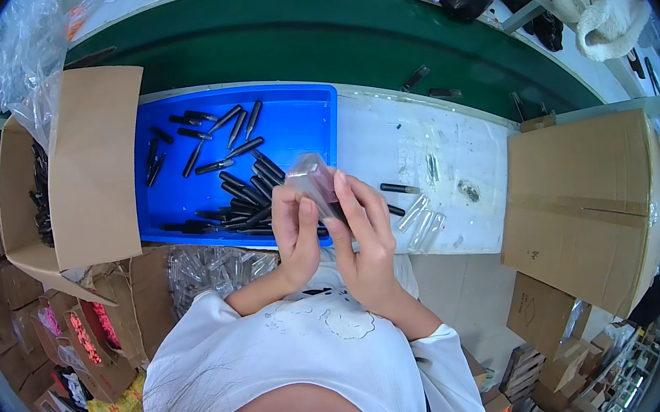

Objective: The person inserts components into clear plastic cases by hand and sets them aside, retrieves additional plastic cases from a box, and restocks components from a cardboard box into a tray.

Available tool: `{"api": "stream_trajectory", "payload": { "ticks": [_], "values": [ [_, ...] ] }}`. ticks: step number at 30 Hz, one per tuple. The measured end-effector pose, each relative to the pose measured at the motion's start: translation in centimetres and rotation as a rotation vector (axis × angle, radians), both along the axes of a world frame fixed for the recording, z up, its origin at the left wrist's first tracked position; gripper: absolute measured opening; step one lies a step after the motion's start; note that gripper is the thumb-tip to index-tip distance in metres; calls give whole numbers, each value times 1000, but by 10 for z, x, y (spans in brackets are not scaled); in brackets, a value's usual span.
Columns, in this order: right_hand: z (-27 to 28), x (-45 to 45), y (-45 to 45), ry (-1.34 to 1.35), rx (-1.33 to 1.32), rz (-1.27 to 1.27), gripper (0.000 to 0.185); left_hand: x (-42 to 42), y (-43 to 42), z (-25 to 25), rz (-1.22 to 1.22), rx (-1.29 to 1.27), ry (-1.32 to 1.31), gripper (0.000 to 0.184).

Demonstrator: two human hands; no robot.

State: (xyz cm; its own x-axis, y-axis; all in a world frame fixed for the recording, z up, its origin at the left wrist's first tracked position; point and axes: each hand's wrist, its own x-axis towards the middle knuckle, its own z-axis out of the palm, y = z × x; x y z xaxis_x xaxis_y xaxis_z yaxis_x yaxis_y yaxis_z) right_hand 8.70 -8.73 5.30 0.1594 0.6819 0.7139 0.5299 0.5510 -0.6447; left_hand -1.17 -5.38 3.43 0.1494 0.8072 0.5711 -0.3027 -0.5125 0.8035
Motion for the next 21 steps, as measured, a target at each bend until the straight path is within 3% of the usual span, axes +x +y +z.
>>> {"api": "stream_trajectory", "payload": {
  "ticks": [2, 4, 5, 7, 8, 13, 21],
  "values": [
    [4, -1, -3, 47, -67, 42, 41, 0, 7, -1, 4, 3, -19, 8],
    [5, -1, -4, 94, -135, 85, 45, -2, 12, -3, 185, 56, 221, 10],
    [2, 0, -3, 84, -114, 87, 42, -1, 12, 0, 185, 55, 221, 10],
    [0, 1, -2, 73, -94, 89, 39, 1, 11, 11, -22, -130, -76, 14],
    [0, 2, -1, 57, -87, 72, 39, 1, 11, 11, -22, -131, -76, 14],
    [1, 4, 2, 19, -62, 40, 38, 1, 14, 20, -27, -163, -55, 50],
    [0, 13, 8, 41, -58, 97, 36, 1, 16, 23, -63, -259, -35, 49]
  ]
}}
